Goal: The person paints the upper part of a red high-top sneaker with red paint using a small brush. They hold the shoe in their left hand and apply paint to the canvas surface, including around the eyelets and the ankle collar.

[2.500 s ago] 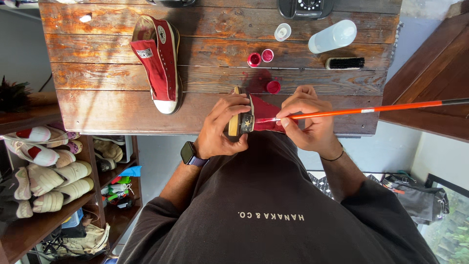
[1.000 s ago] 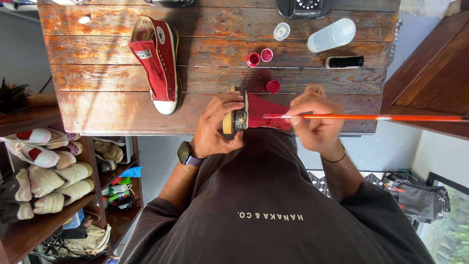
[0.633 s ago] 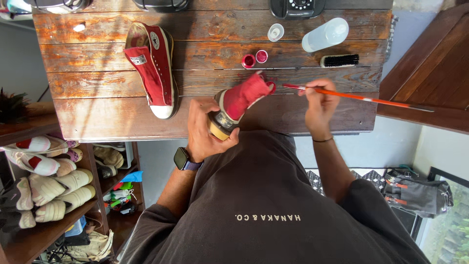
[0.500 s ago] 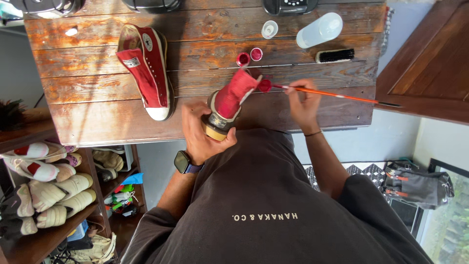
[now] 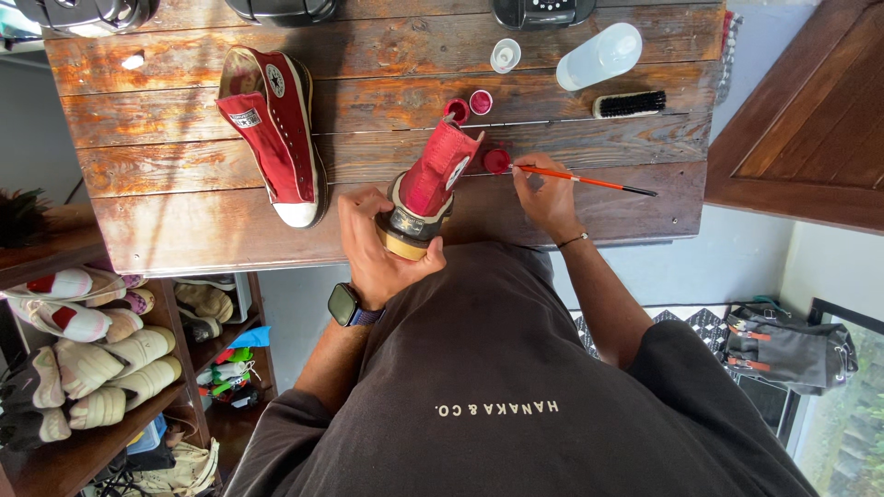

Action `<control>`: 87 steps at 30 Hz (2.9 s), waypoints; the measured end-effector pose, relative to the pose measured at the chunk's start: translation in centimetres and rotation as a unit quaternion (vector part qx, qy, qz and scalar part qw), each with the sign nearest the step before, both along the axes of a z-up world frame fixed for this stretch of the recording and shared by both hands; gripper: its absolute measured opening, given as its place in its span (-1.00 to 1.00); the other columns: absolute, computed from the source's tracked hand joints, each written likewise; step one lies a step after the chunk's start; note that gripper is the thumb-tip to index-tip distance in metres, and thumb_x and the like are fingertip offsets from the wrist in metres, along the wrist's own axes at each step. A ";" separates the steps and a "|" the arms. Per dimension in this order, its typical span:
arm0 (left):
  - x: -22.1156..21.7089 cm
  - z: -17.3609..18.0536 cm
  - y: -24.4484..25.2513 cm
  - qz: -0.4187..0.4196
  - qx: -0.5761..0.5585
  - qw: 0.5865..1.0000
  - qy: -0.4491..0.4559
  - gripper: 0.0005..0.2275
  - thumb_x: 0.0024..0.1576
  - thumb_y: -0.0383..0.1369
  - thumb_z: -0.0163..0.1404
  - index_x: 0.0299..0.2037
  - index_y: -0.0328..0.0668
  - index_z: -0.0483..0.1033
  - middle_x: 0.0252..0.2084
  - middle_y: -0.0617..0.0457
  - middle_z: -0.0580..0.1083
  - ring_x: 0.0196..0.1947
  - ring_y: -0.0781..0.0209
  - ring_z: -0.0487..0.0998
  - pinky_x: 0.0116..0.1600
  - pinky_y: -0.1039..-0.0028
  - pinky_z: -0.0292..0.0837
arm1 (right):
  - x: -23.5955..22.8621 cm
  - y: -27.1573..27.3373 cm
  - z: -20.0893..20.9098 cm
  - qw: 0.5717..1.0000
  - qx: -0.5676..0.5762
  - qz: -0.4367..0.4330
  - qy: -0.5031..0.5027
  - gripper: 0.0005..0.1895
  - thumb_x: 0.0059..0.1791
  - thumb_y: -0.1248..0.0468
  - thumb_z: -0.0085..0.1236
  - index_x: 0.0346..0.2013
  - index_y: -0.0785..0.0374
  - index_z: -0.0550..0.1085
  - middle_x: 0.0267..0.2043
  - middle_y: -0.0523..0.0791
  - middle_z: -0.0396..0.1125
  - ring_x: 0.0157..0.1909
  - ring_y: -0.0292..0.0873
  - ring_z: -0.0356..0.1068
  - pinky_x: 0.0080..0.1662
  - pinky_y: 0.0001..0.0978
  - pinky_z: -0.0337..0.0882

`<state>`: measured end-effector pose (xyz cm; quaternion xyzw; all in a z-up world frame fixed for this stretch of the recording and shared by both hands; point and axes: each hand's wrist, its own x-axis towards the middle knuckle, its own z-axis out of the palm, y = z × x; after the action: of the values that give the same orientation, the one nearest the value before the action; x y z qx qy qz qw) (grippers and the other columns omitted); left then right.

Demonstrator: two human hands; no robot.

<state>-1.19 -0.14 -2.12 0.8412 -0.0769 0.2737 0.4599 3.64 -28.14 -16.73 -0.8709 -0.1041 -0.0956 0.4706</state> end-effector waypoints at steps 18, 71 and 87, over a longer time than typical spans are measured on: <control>0.2 -0.1 -0.3 0.002 -0.003 1.000 0.006 -0.50 0.04 0.03 0.18 -0.18 -0.26 0.31 -0.23 -0.11 0.32 -0.22 -0.12 0.43 -0.07 0.22 0.43 | -1.4 -2.0 2.2 0.996 0.059 -0.056 0.020 -0.92 -0.02 0.46 0.26 -0.28 0.25 0.60 -0.38 -0.04 0.48 -0.34 -0.08 0.48 -0.21 -0.38 0.35; -2.1 -0.7 -4.0 0.071 0.029 0.997 0.003 -0.49 0.05 0.14 0.08 -0.21 -0.18 0.32 -0.19 -0.07 0.37 -0.18 -0.05 0.51 0.01 0.25 0.46 | -1.2 6.0 19.4 0.959 0.186 0.177 -0.124 -0.94 -0.04 0.48 0.24 -0.37 0.50 0.56 -0.38 0.11 0.48 -0.40 0.08 0.52 -0.29 -0.21 0.51; -1.2 0.1 -4.7 0.038 0.035 0.997 -0.062 -0.54 -0.02 0.05 0.17 -0.29 -0.19 0.34 -0.31 -0.04 0.36 -0.36 0.00 0.44 -0.15 0.28 0.44 | -0.6 5.0 22.0 0.961 0.125 0.216 -0.119 -0.97 -0.04 0.48 0.20 -0.35 0.43 0.57 -0.35 0.10 0.50 -0.36 0.04 0.55 -0.21 -0.26 0.56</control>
<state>-2.39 -4.80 -2.00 0.8405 -0.0826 0.3397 0.4140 3.04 -23.10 5.22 -0.7443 -0.3321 -0.1069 0.5694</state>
